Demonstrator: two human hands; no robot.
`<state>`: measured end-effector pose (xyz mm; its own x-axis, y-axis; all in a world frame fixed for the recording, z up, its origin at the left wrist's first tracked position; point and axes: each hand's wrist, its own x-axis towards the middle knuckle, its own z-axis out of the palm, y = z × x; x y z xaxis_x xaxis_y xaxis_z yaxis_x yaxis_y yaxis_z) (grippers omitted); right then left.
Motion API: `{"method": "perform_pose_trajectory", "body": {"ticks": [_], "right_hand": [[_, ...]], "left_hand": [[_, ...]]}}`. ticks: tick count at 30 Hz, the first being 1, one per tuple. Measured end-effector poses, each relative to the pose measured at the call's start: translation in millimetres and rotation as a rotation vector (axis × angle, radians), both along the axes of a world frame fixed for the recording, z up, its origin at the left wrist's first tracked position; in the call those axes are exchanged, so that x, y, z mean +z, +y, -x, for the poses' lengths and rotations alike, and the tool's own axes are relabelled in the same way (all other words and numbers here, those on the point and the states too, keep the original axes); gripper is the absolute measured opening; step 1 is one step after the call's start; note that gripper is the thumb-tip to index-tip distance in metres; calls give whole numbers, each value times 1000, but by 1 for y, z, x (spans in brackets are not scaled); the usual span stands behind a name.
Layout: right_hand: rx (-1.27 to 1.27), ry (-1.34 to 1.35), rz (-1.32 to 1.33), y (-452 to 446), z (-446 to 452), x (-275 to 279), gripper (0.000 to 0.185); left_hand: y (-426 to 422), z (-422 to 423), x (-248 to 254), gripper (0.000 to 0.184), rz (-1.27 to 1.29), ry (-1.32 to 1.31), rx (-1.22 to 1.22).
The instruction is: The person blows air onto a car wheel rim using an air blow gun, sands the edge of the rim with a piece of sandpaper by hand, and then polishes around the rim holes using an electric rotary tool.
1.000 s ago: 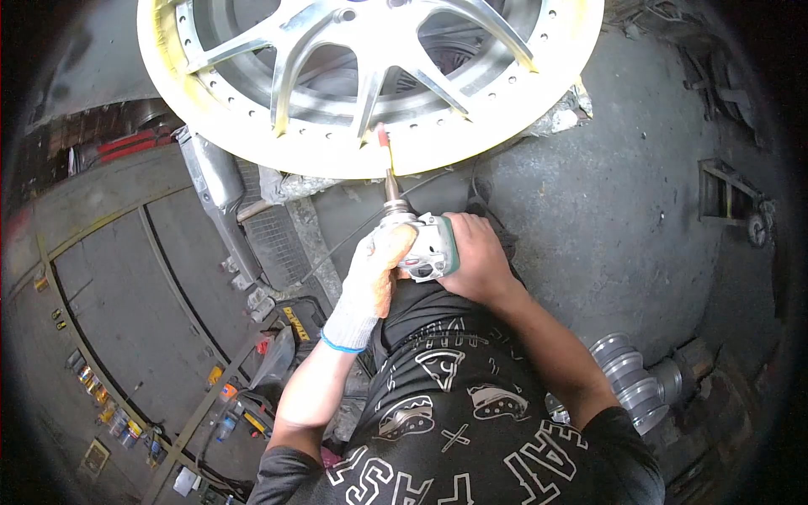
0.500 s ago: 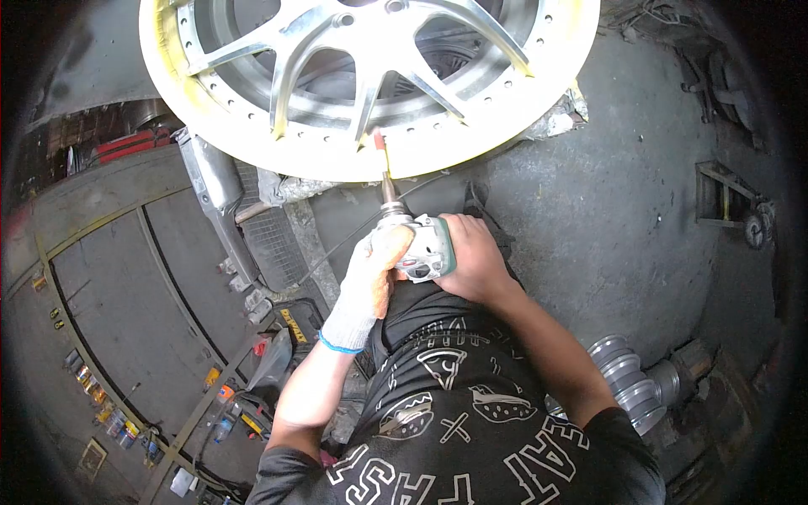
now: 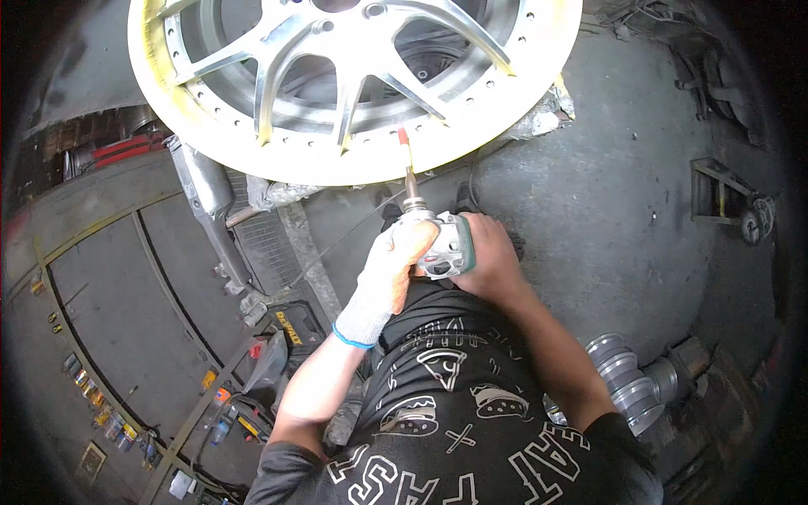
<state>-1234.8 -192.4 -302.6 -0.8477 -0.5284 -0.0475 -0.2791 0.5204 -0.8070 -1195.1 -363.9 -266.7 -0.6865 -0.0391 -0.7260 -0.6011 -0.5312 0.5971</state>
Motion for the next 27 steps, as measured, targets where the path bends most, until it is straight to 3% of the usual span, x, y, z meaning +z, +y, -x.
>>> {"method": "perform_pose_trajectory", "body": {"ticks": [8, 17, 27], "right_hand": [[-12, 67, -19, 20, 6, -1, 64], [44, -15, 4, 21, 16, 3, 58], [24, -28, -65, 35, 25, 8, 57]], "left_hand": [[13, 10, -2, 28, -60, 4, -86], [25, 14, 11, 33, -6, 1, 46], [36, 18, -2, 33, -60, 47, 20]]}}
